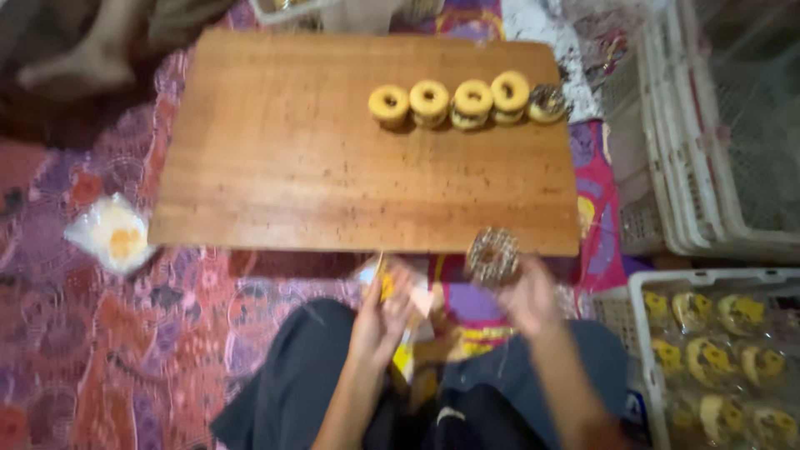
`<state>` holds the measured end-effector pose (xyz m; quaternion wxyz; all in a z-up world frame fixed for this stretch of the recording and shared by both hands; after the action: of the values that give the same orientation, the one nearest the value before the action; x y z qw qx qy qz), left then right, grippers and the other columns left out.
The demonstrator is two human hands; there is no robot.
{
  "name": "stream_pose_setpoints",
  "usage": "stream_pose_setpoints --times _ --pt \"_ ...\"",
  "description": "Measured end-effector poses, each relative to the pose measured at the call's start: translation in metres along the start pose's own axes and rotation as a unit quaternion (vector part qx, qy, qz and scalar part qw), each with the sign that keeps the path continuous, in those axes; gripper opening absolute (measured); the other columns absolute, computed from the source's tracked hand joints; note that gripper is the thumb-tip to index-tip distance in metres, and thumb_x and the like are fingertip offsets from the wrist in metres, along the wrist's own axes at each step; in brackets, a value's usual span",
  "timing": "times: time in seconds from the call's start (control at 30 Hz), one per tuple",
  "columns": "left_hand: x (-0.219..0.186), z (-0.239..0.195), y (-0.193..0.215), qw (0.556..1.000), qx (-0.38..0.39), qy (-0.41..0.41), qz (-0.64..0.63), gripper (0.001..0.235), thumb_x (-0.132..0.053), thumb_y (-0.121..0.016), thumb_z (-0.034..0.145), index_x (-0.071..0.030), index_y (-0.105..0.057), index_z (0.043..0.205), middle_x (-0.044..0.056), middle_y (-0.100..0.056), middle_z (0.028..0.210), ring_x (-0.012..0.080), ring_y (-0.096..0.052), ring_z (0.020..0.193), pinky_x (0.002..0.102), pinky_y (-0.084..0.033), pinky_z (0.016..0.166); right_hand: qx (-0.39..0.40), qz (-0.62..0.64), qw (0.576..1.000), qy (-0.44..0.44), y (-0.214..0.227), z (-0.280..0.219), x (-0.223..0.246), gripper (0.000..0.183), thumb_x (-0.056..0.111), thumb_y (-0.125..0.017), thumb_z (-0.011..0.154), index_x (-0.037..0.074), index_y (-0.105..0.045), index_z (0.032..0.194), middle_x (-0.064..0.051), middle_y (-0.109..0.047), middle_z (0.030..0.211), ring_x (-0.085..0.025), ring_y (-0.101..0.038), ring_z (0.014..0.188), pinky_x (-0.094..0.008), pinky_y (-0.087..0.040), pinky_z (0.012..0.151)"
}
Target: The person sits on the floor and repeatedly picks up doughnuts from a wooden board, places them into small plastic bags, and then puts the sealed bags into a white crate. The process is repeated for multiple doughnuts.
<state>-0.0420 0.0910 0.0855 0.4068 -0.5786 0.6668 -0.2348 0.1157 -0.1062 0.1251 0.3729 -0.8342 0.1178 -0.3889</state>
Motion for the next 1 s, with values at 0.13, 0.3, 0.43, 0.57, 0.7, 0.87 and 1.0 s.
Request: stream_pose_setpoints --times 0.13,0.3,0.43,0.57,0.7,0.87,1.0 --pt "0.005 -0.007 -0.05 0.998 0.035 -0.041 0.031 0.048 -0.04 -0.052 0.106 -0.01 -0.054 0.143 0.013 -0.064 0.135 0.0202 -0.067 0.112 0.035 -0.057 0.093 0.033 0.114 0.989 -0.086 0.031 -0.086 -0.118 0.052 0.036 -0.049 0.102 -0.001 -0.053 0.138 -0.021 -0.065 0.131 -0.036 -0.066 0.114 -0.055 -0.056 0.094" --pt "0.015 -0.072 -0.088 0.964 0.157 -0.093 0.192 0.057 -0.015 -0.068 0.092 -0.014 -0.048 0.145 0.015 -0.07 0.126 0.0226 -0.071 0.106 0.032 -0.057 0.091 0.022 0.088 0.994 -0.062 0.022 -0.113 -0.12 0.043 0.03 -0.049 0.11 0.002 -0.053 0.142 -0.016 -0.065 0.132 -0.029 -0.065 0.115 -0.047 -0.055 0.096" --pt "0.008 -0.09 -0.064 0.973 0.07 -0.14 0.168 0.05 -0.013 -0.073 0.097 0.004 -0.057 0.141 0.017 -0.074 0.122 0.0226 -0.072 0.107 0.034 -0.059 0.093 0.062 0.003 0.997 -0.046 -0.008 -0.137 -0.111 0.042 0.024 -0.05 0.106 0.005 -0.051 0.143 -0.014 -0.064 0.135 -0.027 -0.065 0.119 -0.043 -0.054 0.1" --pt "0.01 -0.104 -0.066 0.974 0.084 -0.136 0.158 0.056 -0.015 -0.075 0.096 0.005 -0.055 0.144 0.016 -0.074 0.116 0.0201 -0.072 0.102 0.033 -0.06 0.088 0.088 -0.01 0.996 -0.031 -0.034 -0.15 -0.106 0.041 0.023 -0.052 0.105 0.008 -0.047 0.144 -0.012 -0.062 0.138 -0.026 -0.064 0.122 -0.042 -0.054 0.103" --pt "0.016 -0.124 -0.086 0.957 0.139 -0.103 0.233 0.075 -0.01 -0.075 0.086 -0.013 -0.036 0.15 0.009 -0.074 0.116 0.0144 -0.072 0.102 0.028 -0.06 0.087 0.053 0.001 0.998 -0.034 -0.039 -0.154 -0.102 0.048 0.03 -0.053 0.105 0.007 -0.047 0.147 -0.013 -0.062 0.136 -0.028 -0.065 0.119 -0.047 -0.056 0.095" --pt "0.024 -0.135 -0.084 0.964 0.166 -0.073 0.193 0.069 -0.002 -0.074 0.085 -0.011 -0.039 0.144 0.006 -0.071 0.117 0.0184 -0.07 0.1 0.034 -0.06 0.083 0.094 -0.024 0.994 -0.051 -0.063 -0.169 -0.1 0.054 0.025 -0.058 0.1 0.01 -0.044 0.151 -0.014 -0.056 0.14 -0.028 -0.064 0.119 -0.046 -0.058 0.098" --pt "0.054 -0.124 -0.074 0.973 0.201 0.008 0.115 0.057 -0.006 -0.075 0.094 -0.005 -0.044 0.142 0.009 -0.063 0.119 0.0213 -0.068 0.102 0.043 -0.062 0.09 0.087 -0.263 0.952 0.128 -0.09 -0.177 -0.059 0.067 0.016 -0.069 0.091 0.011 -0.04 0.151 -0.012 -0.045 0.154 -0.027 -0.061 0.122 -0.044 -0.055 0.092"
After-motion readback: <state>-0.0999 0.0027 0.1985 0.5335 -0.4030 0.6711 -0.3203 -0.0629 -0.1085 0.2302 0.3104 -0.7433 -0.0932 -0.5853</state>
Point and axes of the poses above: each hand's wrist, its own z-axis towards the middle knuckle, its own y-axis out of the back of the hand, x = y × z, the point moved 10 cm from there along z, towards the middle knuckle
